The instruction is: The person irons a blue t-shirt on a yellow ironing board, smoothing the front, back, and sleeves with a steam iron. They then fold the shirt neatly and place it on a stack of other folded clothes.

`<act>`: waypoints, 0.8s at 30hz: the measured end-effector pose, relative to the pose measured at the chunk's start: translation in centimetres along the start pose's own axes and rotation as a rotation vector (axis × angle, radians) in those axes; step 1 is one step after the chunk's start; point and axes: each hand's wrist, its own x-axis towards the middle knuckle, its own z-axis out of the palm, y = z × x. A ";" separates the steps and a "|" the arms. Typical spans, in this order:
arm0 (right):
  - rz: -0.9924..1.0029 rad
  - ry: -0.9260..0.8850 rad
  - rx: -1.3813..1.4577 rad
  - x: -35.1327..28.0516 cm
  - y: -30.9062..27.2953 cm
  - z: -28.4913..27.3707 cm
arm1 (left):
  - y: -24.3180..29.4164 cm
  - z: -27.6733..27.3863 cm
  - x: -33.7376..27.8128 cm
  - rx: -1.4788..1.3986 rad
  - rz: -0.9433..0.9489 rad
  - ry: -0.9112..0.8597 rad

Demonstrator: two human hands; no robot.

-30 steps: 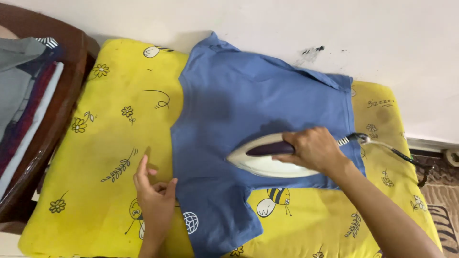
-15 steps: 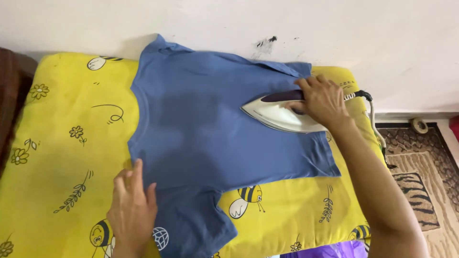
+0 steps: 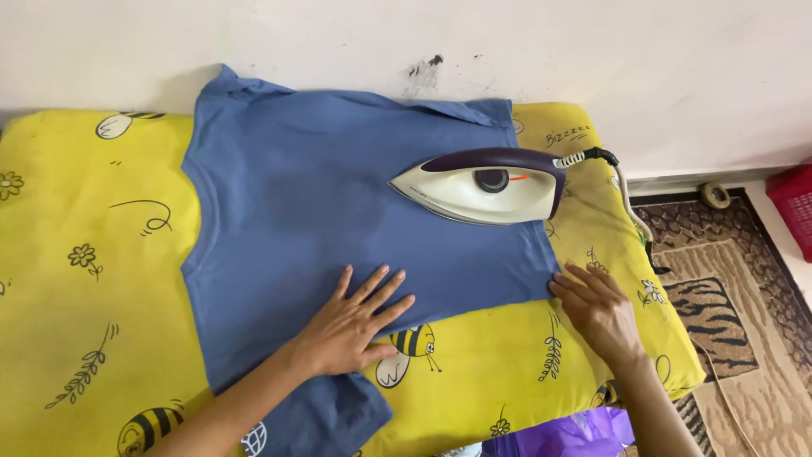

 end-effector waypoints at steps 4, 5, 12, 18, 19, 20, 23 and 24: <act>-0.088 0.346 -0.026 -0.9 0.4 0.9 | -1.1 2.4 -0.8 0.313 0.122 0.261; -0.095 0.347 -0.022 -1.1 0.5 1.1 | -0.9 2.5 -0.9 0.315 0.115 0.261; 0.040 0.286 0.170 -1.9 1.1 2.7 | 2.7 -0.9 7.0 -0.143 0.115 -0.209; 0.145 -0.044 0.290 -1.4 3.3 2.0 | 11.2 3.1 20.7 -0.280 0.122 -0.201; 0.241 -0.260 0.270 -0.9 3.8 1.2 | 12.9 3.0 21.8 -0.327 0.043 -0.305; 0.241 -0.261 0.266 1.3 3.6 -0.8 | 14.1 4.8 21.8 -0.329 0.046 -0.302; 0.321 -0.281 0.209 8.5 2.2 -6.0 | 17.3 8.1 21.7 -0.106 0.023 -0.052; 0.124 -0.041 0.238 11.4 1.2 -7.3 | 18.3 7.6 21.4 -0.098 0.055 -0.071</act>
